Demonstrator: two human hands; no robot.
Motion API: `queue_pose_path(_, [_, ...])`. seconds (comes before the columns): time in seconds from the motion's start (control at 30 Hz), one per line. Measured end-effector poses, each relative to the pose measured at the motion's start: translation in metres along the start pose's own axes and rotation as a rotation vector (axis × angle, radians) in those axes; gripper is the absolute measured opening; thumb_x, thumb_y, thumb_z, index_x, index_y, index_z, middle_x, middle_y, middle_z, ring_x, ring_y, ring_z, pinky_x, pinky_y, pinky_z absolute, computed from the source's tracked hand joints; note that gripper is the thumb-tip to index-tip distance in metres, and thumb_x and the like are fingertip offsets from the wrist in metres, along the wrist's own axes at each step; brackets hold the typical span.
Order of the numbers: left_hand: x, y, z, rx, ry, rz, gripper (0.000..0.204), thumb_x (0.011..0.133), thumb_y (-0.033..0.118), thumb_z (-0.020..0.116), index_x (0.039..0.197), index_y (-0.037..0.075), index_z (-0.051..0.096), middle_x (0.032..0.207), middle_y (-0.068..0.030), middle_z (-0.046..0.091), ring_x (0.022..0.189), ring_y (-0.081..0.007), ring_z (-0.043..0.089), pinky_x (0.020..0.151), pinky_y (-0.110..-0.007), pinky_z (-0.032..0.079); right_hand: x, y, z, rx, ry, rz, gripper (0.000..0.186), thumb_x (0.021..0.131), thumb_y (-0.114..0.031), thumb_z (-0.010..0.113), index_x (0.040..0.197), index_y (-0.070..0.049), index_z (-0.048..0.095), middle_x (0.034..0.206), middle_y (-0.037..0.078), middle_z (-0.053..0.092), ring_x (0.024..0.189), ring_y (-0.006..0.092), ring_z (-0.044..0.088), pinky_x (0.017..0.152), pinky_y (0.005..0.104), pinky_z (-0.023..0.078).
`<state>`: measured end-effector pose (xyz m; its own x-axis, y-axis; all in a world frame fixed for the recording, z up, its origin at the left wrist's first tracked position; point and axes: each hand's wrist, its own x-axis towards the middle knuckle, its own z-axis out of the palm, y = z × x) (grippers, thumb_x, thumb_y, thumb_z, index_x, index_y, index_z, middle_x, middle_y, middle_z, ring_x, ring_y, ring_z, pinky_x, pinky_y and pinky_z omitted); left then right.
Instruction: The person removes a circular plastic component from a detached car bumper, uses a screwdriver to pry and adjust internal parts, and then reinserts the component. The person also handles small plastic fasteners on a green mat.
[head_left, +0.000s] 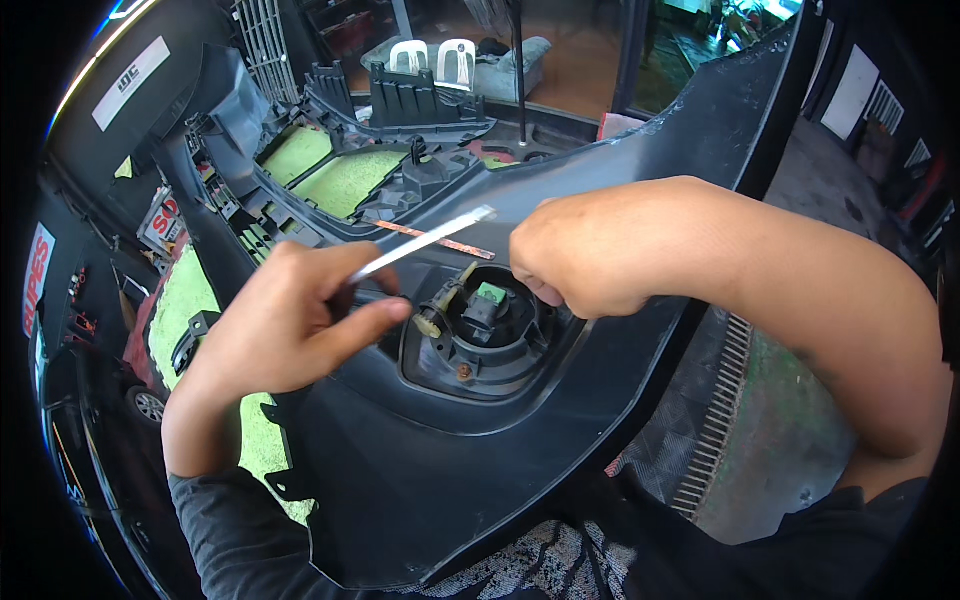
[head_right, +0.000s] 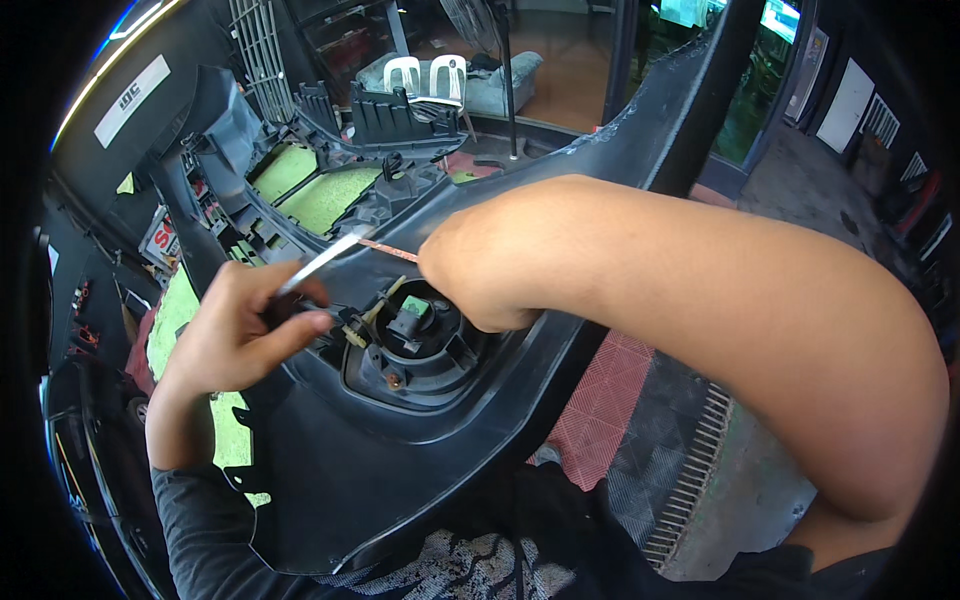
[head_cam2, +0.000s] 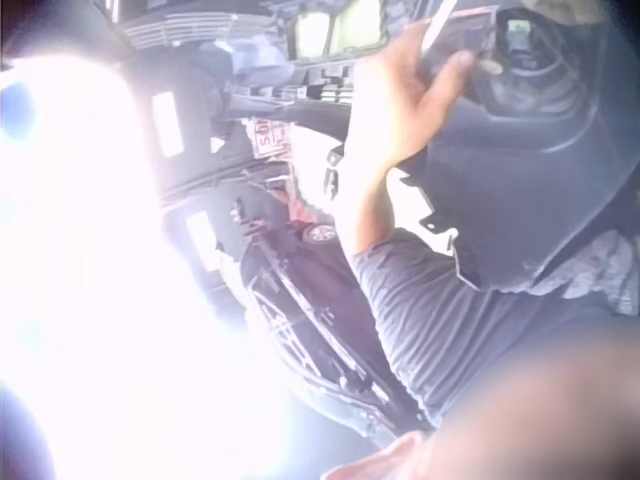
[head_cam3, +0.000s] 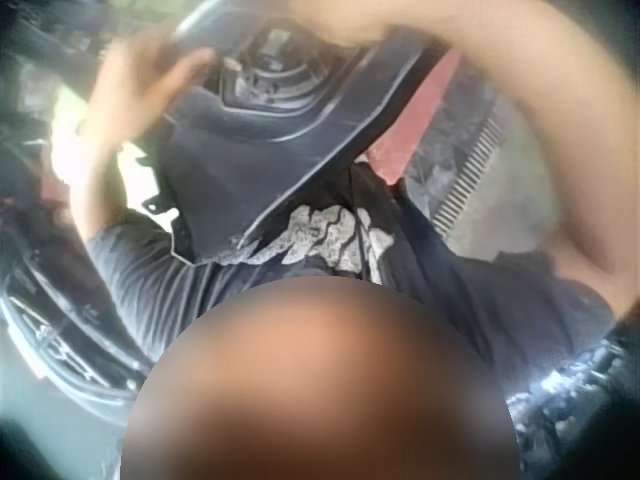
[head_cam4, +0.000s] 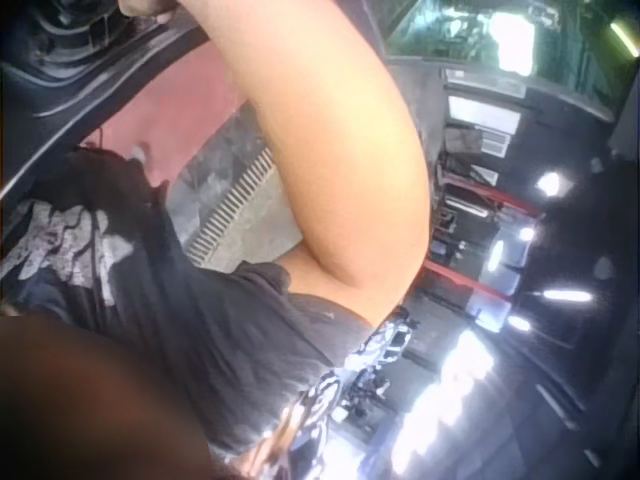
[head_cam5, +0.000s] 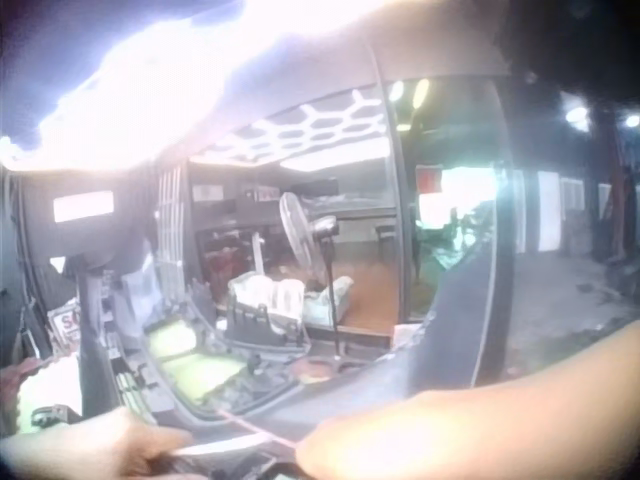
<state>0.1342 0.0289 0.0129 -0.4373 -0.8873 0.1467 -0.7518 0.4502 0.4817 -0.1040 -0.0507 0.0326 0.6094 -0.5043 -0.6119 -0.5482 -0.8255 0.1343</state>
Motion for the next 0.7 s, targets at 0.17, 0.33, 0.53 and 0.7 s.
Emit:
queue_pose_path(0.17, [-0.033, -0.029, -0.017, -0.195, 0.245, -0.013, 0.016, 0.093, 0.013, 0.074, 0.089, 0.000, 0.066, 0.061, 0.0037, 0.051, 0.054, -0.0016, 0.041, 0.050, -0.024, 0.028, 0.009, 0.006, 0.004, 0.304, 0.092, 0.155, 0.047, 0.086, -0.001, 0.072, 0.129, -0.001, 0.052, 0.098, 0.020, 0.071, 0.098, 0.0362, 0.070, 0.082, 0.0440, 0.054])
queue_pose_path(0.33, [-0.054, -0.054, -0.020, -0.251, 0.328, 0.001, 0.019, 0.090, 0.016, 0.075, 0.091, 0.000, 0.065, 0.061, 0.0046, 0.051, 0.052, -0.0010, 0.040, 0.050, -0.023, 0.026, 0.012, 0.001, -0.004, 0.610, 0.063, 0.241, 0.062, 0.084, 0.001, 0.074, 0.138, 0.002, 0.044, 0.104, 0.022, 0.071, 0.103, 0.0362, 0.070, 0.084, 0.0441, 0.055])
queue_pose_path(0.53, [-0.066, -0.065, -0.024, -0.264, 0.337, -0.004, 0.022, 0.087, 0.019, 0.077, 0.092, 0.001, 0.065, 0.067, 0.0032, 0.055, 0.053, -0.0021, 0.041, 0.051, -0.023, 0.026, 0.020, -0.009, -0.002, 0.417, 0.084, 0.234, 0.066, 0.082, 0.002, 0.075, 0.140, 0.001, 0.044, 0.107, 0.023, 0.070, 0.105, 0.0368, 0.069, 0.084, 0.0431, 0.055])
queue_pose_path(0.7, [-0.067, -0.065, -0.028, -0.232, 0.333, 0.016, 0.023, 0.087, 0.020, 0.078, 0.093, 0.001, 0.066, 0.064, 0.0043, 0.052, 0.053, -0.0021, 0.040, 0.051, -0.023, 0.026, 0.022, -0.009, 0.001, 0.405, 0.124, 0.257, 0.066, 0.083, 0.003, 0.075, 0.141, 0.001, 0.044, 0.104, 0.022, 0.072, 0.104, 0.0351, 0.070, 0.084, 0.0429, 0.056])
